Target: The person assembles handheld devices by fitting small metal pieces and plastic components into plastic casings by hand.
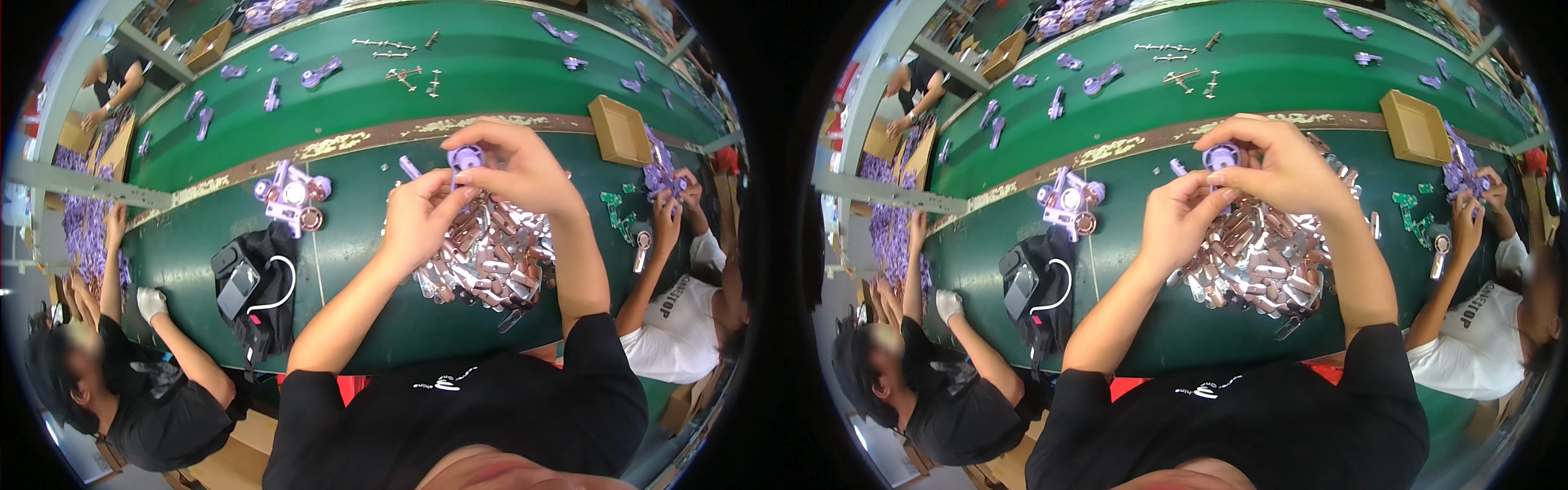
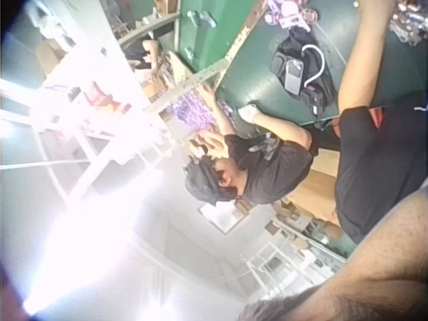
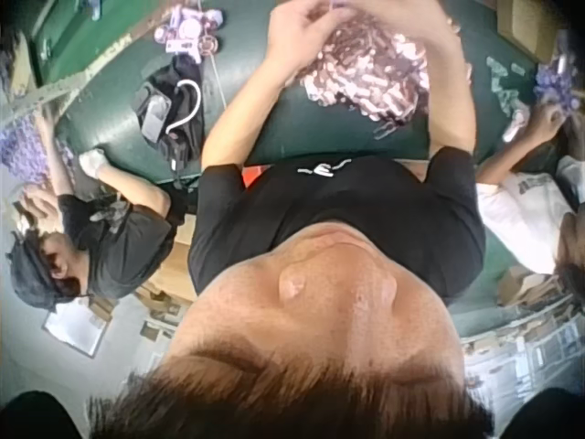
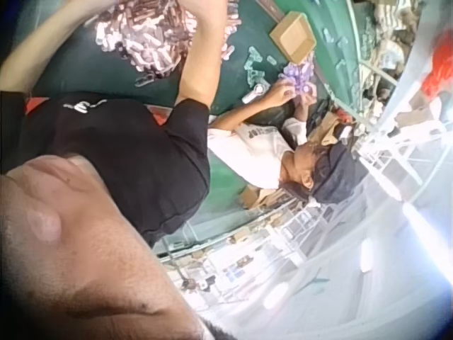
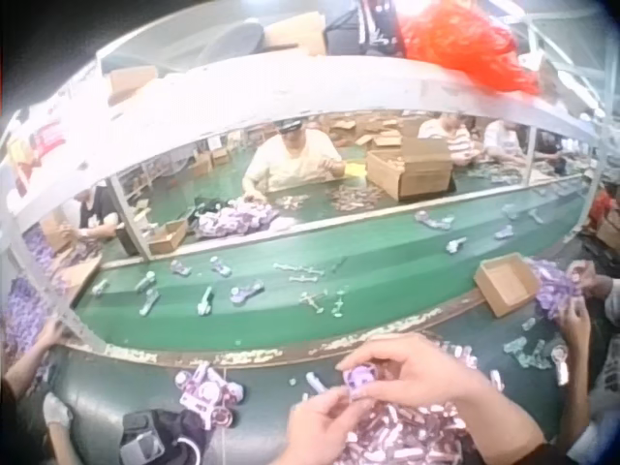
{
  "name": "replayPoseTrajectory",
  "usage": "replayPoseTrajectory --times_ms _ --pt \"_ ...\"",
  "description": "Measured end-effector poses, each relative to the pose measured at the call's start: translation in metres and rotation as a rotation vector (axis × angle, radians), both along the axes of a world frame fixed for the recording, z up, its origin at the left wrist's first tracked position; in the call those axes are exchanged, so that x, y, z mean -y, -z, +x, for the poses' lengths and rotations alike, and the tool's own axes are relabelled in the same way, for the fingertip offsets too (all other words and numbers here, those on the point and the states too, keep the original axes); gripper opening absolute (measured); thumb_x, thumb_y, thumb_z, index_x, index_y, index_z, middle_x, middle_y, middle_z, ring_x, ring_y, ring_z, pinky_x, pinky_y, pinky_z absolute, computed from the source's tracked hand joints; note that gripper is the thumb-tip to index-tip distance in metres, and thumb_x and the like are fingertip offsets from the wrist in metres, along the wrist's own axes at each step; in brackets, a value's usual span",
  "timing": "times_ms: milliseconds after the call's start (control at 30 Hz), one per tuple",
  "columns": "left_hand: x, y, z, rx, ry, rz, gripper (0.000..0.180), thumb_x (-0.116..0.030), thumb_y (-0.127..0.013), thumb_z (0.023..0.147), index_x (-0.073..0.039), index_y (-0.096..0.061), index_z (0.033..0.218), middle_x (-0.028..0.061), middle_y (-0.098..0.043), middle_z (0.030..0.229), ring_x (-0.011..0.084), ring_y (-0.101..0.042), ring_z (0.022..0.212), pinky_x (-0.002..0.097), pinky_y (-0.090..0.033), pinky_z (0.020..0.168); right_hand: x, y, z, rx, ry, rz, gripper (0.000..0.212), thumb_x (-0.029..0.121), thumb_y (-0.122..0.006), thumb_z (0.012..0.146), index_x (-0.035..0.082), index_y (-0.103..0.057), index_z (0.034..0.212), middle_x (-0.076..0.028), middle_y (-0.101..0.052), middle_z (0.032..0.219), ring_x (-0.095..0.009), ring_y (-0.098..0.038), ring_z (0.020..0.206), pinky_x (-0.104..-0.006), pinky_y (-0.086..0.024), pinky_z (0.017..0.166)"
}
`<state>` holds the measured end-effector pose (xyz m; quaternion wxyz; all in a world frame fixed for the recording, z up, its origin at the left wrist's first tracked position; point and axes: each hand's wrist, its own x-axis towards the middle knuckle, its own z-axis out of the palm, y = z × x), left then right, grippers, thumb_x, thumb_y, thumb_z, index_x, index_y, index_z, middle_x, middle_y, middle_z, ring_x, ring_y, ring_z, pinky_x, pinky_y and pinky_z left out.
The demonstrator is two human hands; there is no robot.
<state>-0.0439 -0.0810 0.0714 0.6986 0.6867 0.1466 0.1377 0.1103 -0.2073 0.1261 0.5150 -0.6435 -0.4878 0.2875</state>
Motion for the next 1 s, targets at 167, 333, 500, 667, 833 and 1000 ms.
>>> replayPoseTrajectory --times_ms 167,333,500,667,833,1000 --pt "-0.019 -0.017 -0.005 -0.193 -0.094 0.370 0.023 -0.007 -0.078 0.092 0.001 -0.071 0.113 0.0041 -0.074 0.084 0.0059 -0.065 0.077 0.0240 -0.052 0.068 -0.012 -0.008 -0.023 0.357 0.174 0.107 0.039 0.010 -0.082 0.078 0.005 -0.072 0.115 -0.003 -0.065 0.096 -0.011 -0.058 0.081 -0.0265 -0.047 0.068" --pt "-0.040 0.007 0.015 0.109 -0.272 0.153 0.060 -0.019 -0.075 0.097 0.003 -0.044 0.143 0.0159 -0.071 0.116 0.0157 -0.069 0.094 0.0295 -0.057 0.078 -0.033 0.026 0.013 -0.192 0.361 0.375 0.033 0.009 -0.082 0.086 0.000 -0.070 0.115 -0.006 -0.070 0.099 -0.009 -0.064 0.075 -0.0237 -0.051 0.066" --pt "-0.085 0.031 0.010 0.054 -0.577 0.504 0.049 -0.024 -0.070 0.101 0.006 -0.052 0.135 0.0185 -0.066 0.123 0.0192 -0.067 0.099 0.0325 -0.056 0.081 -0.020 0.066 0.155 0.849 0.741 -0.215 0.056 0.042 -0.075 0.091 0.002 -0.068 0.128 -0.024 -0.070 0.119 -0.037 -0.068 0.104 -0.0468 -0.055 0.094" --pt "-0.094 0.058 0.006 -0.018 -0.602 0.497 0.031 -0.019 -0.070 0.099 0.004 -0.061 0.119 0.0149 -0.070 0.108 0.0210 -0.069 0.091 0.0344 -0.056 0.080 0.038 0.092 0.323 1.136 0.959 -0.806 0.049 0.007 -0.054 0.095 0.016 -0.057 0.144 -0.019 -0.044 0.155 -0.045 -0.050 0.135 -0.0551 -0.051 0.106" --pt "-0.092 0.060 0.010 -0.060 -0.572 0.656 0.026 -0.016 -0.071 0.098 0.002 -0.064 0.116 0.0116 -0.071 0.104 0.0175 -0.068 0.088 0.0305 -0.055 0.077 0.073 0.096 0.381 0.996 0.796 -1.067 0.036 0.008 -0.055 0.097 0.011 -0.064 0.132 -0.021 -0.066 0.133 -0.035 -0.067 0.116 -0.0423 -0.052 0.103" --pt "-0.098 0.057 0.003 -0.043 -0.599 0.763 0.020 -0.012 -0.073 0.093 -0.001 -0.067 0.108 0.0121 -0.067 0.099 0.0255 -0.067 0.089 0.0375 -0.053 0.080 0.017 0.035 0.334 0.204 0.771 -0.432 0.028 0.035 -0.062 0.102 0.010 -0.071 0.112 -0.003 -0.071 0.091 -0.013 -0.067 0.082 -0.0292 -0.050 0.069"
